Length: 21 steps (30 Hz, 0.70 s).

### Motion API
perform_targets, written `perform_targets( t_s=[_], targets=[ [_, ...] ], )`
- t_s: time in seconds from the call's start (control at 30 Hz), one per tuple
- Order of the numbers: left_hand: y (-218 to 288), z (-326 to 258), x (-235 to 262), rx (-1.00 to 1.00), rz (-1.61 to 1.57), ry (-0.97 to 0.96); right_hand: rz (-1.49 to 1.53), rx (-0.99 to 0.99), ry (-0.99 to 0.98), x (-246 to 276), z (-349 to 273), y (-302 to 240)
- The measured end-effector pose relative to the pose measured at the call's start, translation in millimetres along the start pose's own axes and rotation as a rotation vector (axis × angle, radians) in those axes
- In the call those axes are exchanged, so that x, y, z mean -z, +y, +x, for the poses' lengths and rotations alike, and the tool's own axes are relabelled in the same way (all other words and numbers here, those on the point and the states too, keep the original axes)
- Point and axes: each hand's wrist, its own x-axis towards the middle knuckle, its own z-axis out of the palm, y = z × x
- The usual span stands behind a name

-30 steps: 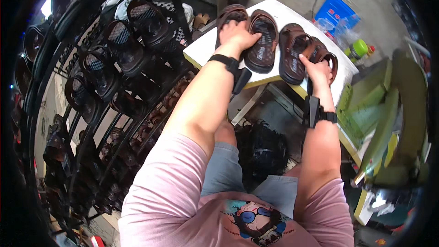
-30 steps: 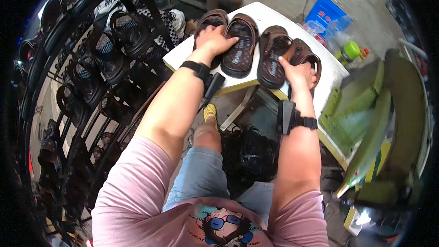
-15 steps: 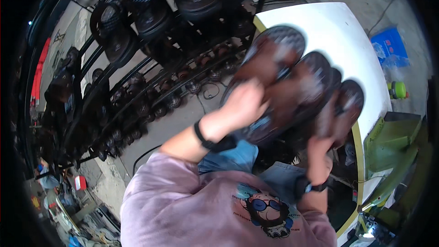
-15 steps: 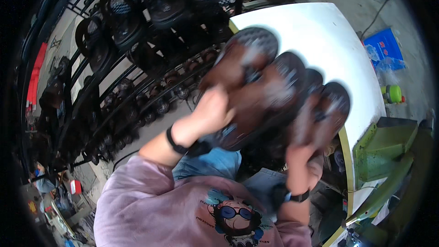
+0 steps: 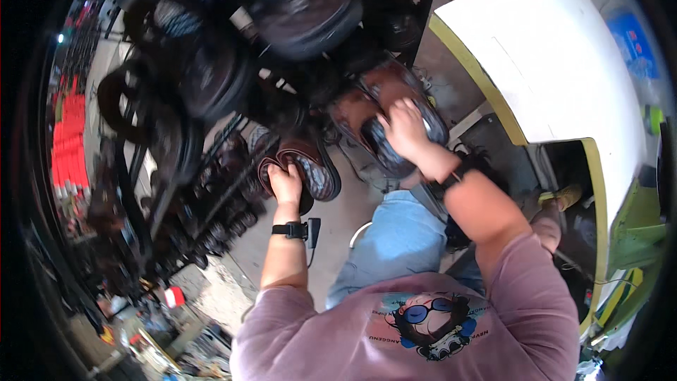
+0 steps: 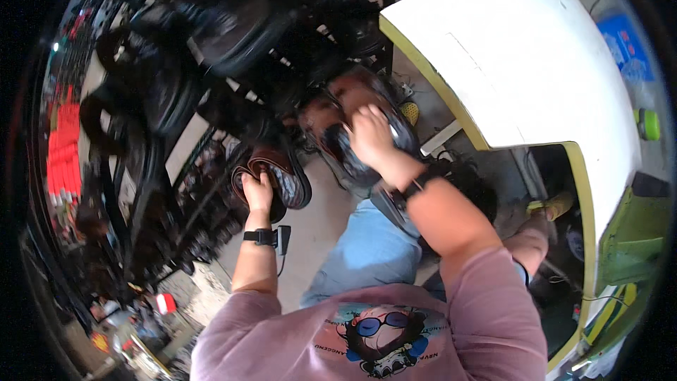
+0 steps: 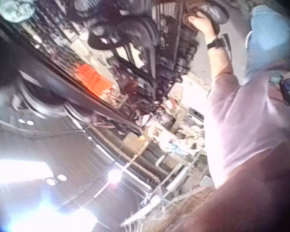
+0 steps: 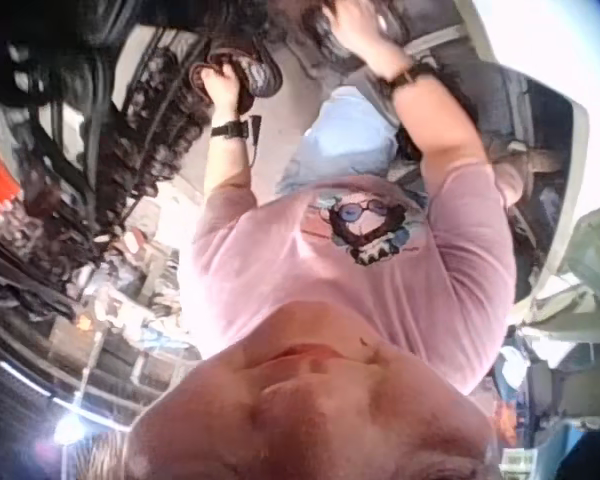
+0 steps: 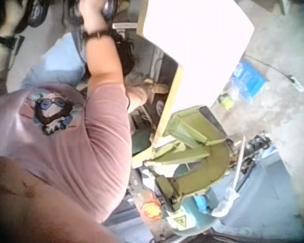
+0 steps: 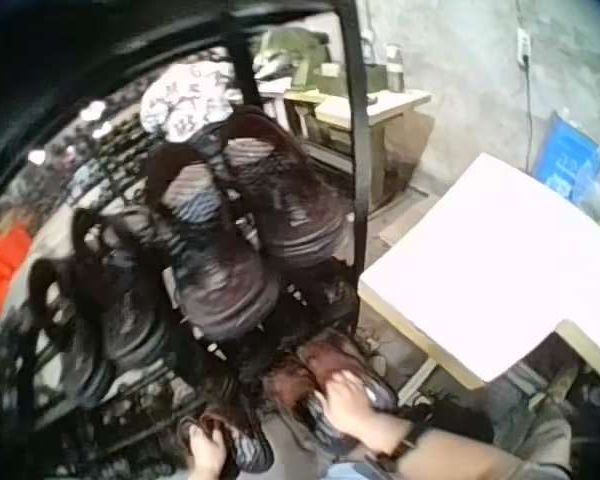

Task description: The worker is assembling and inspecting sandals on a production line in a factory.

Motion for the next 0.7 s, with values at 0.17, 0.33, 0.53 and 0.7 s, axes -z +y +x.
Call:
perform_targets(
  t_s=[0.17, 0.33, 0.53, 0.7],
  targets=[
    [-13, 73, -73, -0.073, 0.048, -0.106, -0.266, -0.266, -0.422, -73, 94, 13],
    [19, 110, -129, 0.333, 0.413, -0.211, -0.435, -0.244, -0.408, -130, 74, 50],
    [-22, 93, -125, 0.17, 0.004, 0.246, -0.106, -0.204, 0.021, -123, 42, 20],
    [20, -9, -168, -0.193, -0.582, -0.167, -0.078, -0.258, -0.116, -122, -11, -4]
  ],
)
